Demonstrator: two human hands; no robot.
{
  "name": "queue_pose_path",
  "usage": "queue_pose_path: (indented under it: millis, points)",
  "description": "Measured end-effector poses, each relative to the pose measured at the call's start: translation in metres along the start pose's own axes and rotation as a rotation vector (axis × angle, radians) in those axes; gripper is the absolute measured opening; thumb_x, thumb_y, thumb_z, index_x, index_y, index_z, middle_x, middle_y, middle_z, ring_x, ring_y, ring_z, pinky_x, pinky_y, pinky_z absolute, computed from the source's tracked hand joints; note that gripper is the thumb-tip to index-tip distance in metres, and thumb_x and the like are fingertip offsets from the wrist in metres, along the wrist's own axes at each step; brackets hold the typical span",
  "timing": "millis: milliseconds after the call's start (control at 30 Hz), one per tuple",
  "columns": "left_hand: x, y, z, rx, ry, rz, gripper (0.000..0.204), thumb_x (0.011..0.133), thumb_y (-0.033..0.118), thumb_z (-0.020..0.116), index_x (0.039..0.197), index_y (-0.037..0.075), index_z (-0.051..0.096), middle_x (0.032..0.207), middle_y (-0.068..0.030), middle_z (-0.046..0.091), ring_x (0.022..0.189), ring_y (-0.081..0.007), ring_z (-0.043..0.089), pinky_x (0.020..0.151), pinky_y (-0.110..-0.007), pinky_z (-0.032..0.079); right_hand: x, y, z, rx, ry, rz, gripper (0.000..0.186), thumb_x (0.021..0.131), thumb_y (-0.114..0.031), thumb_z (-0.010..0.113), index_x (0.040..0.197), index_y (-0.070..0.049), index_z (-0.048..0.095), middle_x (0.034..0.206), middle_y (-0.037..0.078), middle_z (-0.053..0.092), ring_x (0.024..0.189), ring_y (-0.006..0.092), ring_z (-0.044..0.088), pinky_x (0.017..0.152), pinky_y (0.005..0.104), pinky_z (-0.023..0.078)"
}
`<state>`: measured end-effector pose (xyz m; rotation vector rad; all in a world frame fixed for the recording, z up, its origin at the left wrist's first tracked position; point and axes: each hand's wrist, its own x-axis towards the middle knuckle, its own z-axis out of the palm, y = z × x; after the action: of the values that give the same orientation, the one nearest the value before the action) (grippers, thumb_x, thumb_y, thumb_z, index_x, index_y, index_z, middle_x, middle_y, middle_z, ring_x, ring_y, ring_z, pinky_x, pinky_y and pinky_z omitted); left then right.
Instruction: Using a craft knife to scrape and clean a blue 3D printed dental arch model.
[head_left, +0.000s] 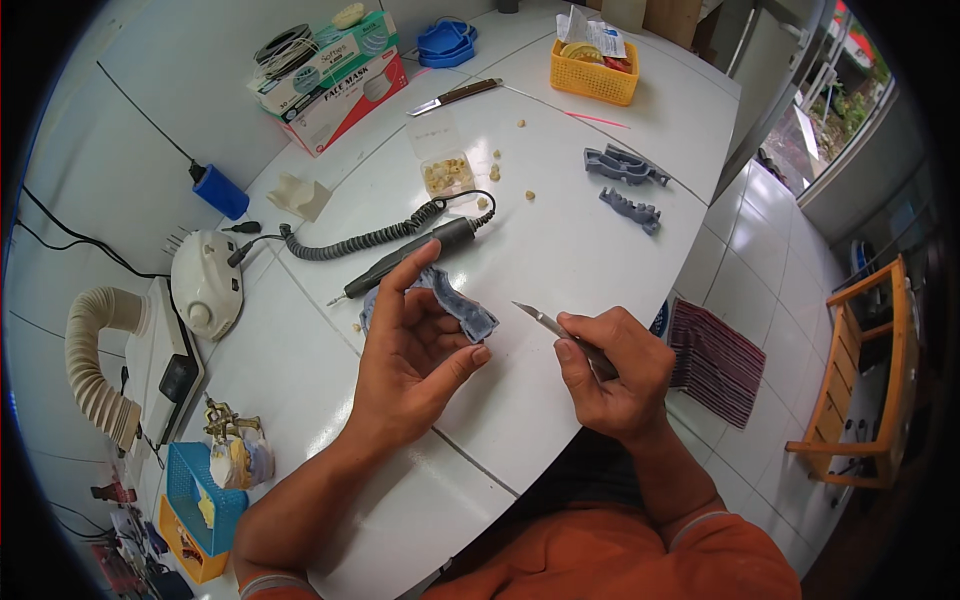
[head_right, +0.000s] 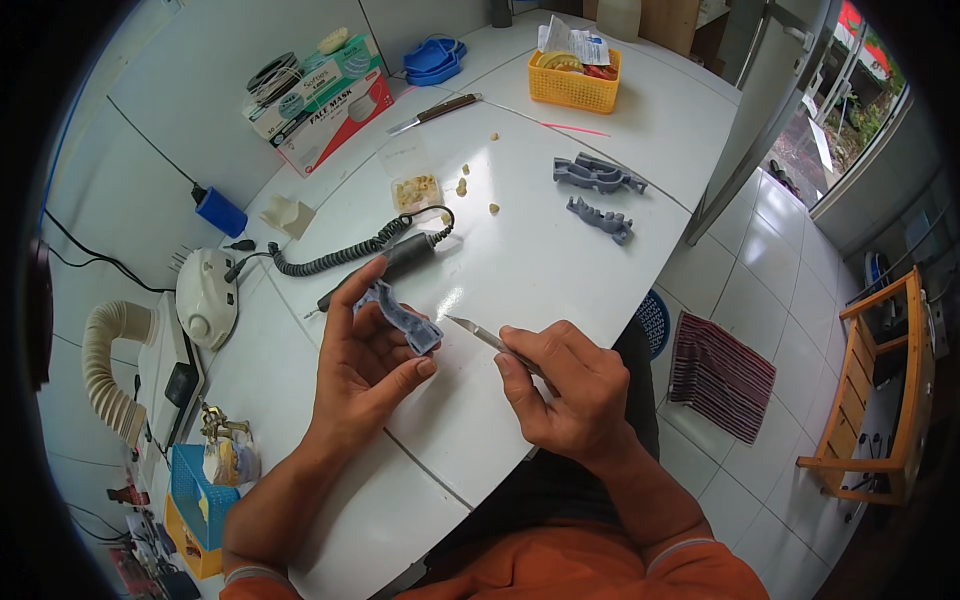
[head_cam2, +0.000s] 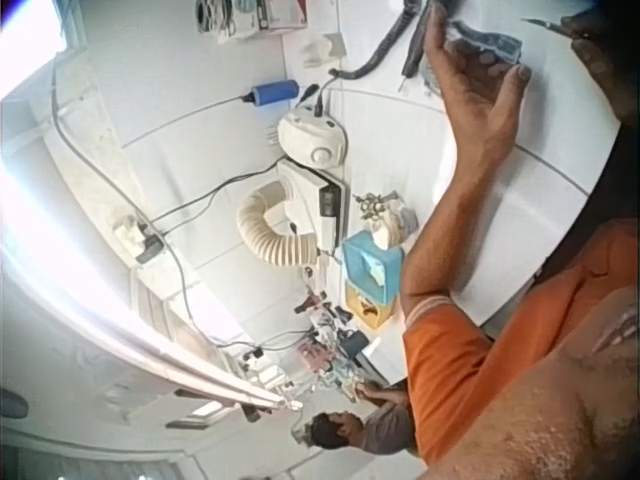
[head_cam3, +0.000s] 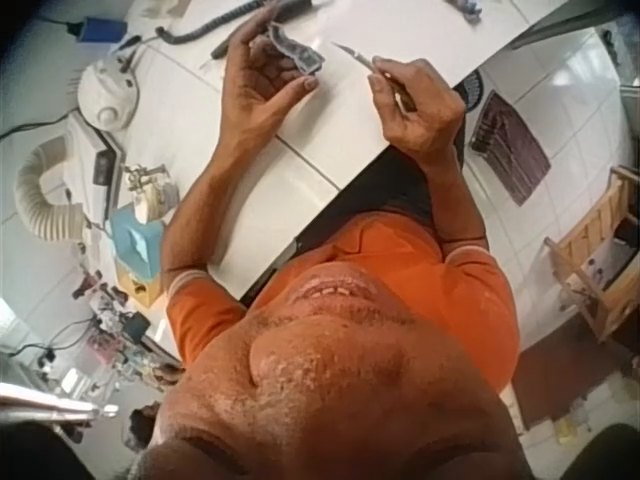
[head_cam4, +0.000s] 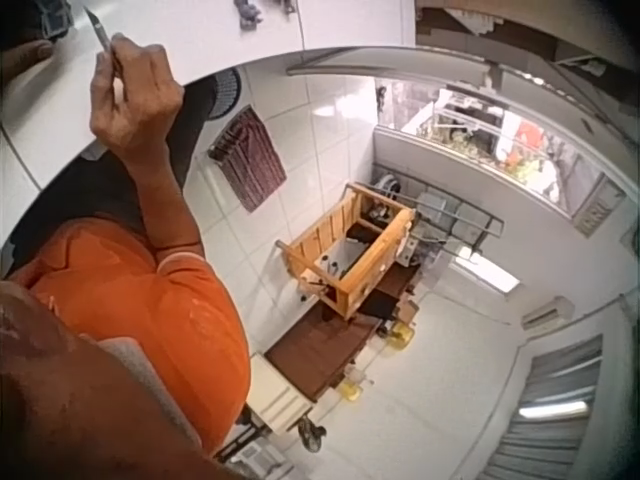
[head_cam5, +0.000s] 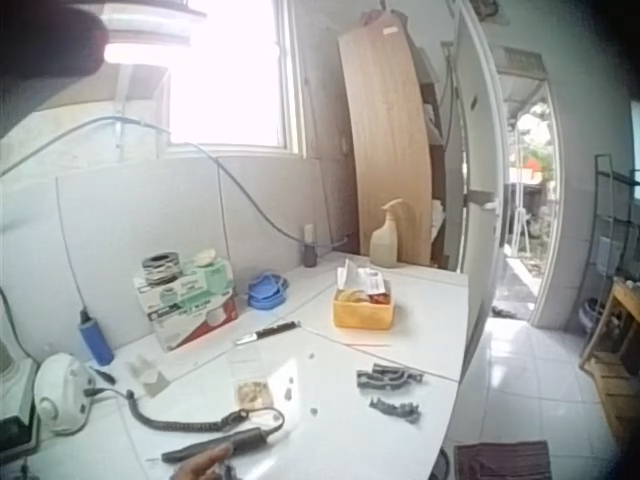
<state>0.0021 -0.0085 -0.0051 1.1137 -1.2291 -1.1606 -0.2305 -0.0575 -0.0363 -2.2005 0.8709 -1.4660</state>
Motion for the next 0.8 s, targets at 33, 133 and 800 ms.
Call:
queue_pose_path:
  millis: [33, 133, 800]
  points:
    - [-0.0004, 0.0002, 0.0001, 0.0, 0.004, 0.001, 0.097, 0.093, -0.012, 0.075, 0.171, 0.01, 0.022, 0.127, -0.0117, 0.06, 0.117, -0.0207, 0.069, 0.102, -0.036, 0.059, 0.0004, 0.0002, 0.0002, -0.005, 0.003, -0.01, 0.021, 0.089, 0.001, 0.081, 0.11, 0.002, 0.077, 0.083, 0.012, 0.073, 0.062, 0.0183, 0.073, 0.052, 0.0294, 0.056]
    - [-0.0007, 0.0005, 0.0001, -0.003, 0.004, -0.006, 0.096, 0.093, -0.013, 0.074, 0.171, 0.01, 0.022, 0.126, -0.0118, 0.06, 0.116, -0.0203, 0.069, 0.101, -0.035, 0.059, 0.0007, -0.0001, -0.0004, -0.013, -0.001, -0.014, 0.021, 0.089, 0.001, 0.081, 0.11, 0.002, 0.077, 0.083, 0.012, 0.073, 0.062, 0.0182, 0.073, 0.052, 0.0294, 0.056]
    - [-0.0028, 0.0002, -0.0011, -0.004, 0.014, -0.068, 0.097, 0.091, -0.011, 0.079, 0.168, 0.011, 0.026, 0.135, -0.0151, 0.057, 0.117, -0.0216, 0.072, 0.104, -0.035, 0.062, 0.0014, -0.001, -0.0009, -0.018, -0.01, -0.01, 0.02, 0.089, 0.001, 0.08, 0.109, 0.002, 0.077, 0.083, 0.012, 0.073, 0.063, 0.0187, 0.074, 0.053, 0.0293, 0.057]
